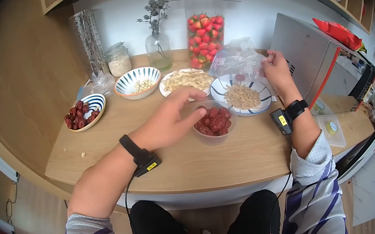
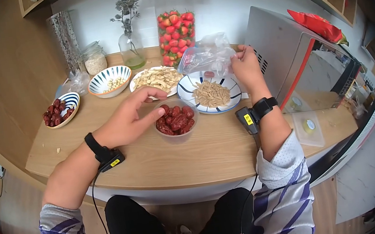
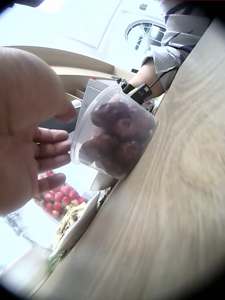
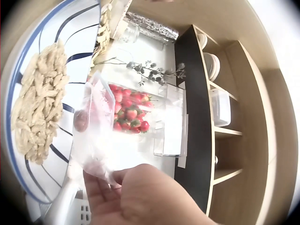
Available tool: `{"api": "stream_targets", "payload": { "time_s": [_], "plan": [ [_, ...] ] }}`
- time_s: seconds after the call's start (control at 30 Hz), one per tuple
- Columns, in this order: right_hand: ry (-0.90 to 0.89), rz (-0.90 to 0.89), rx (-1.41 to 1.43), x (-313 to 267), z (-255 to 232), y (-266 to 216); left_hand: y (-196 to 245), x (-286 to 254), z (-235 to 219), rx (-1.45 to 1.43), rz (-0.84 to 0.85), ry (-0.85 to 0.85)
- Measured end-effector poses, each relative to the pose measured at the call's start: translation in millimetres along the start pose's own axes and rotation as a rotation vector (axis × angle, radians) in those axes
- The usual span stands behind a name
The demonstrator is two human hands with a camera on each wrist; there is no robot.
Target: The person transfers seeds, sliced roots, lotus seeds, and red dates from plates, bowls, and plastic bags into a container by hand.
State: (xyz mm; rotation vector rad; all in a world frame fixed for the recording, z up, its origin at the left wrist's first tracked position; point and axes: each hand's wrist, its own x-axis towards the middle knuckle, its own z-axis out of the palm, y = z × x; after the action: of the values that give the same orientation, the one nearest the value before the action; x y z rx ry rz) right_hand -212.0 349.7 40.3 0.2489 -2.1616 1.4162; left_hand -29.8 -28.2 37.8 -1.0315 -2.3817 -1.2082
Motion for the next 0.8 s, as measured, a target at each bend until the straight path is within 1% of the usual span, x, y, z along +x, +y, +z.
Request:
{"api": "stream_targets", "payload": {
  "time_s": [0.03,0.07,0.23,0.33,0.4,0.47,0.57,0.67,0.77,0.8],
  "plan": [
    [0.01,-0.018,0.082,-1.1,0.2,-8.3,-0.9,-0.5,-0.1,0.028,-0.008,0.025],
    [-0.008,0.006,0.167,-2.4,-0.3,-15.6,-2.1,-1.1,0.3,0.057,-0.017,0.047],
    [-0.089,0.098,0.582,-7.8,-9.8,-36.4,-19.5,-1.5,3.4,-0.035,-0.102,0.085],
    [-0.257,0.024,0.782,-6.2,-17.1,-41.6,-25.1,-3.4,1.0,-0.116,-0.162,0.053],
    [-0.267,-0.009,0.789,-9.7,-19.2,-51.4,-24.0,-5.3,-0.6,-0.167,-0.186,0.011],
    [-0.293,-0.074,0.784,-15.5,-18.3,-65.7,-9.0,-6.5,-3.2,-0.202,-0.186,-0.042],
    [-0.35,-0.221,0.726,-22.4,-14.8,-80.5,4.3,-7.6,-3.7,-0.113,-0.106,-0.139],
    [-0.384,-0.359,0.629,-32.2,-11.3,-99.0,0.8,-6.0,-2.0,-0.047,-0.125,-0.222],
    [-0.357,-0.458,0.593,-43.7,-6.2,-115.1,7.1,1.4,-0.7,-0.117,-0.074,-0.234],
    [-0.342,-0.479,0.602,-45.5,-4.2,-117.2,5.3,1.0,2.7,-0.172,-0.043,-0.191]
  ]
}}
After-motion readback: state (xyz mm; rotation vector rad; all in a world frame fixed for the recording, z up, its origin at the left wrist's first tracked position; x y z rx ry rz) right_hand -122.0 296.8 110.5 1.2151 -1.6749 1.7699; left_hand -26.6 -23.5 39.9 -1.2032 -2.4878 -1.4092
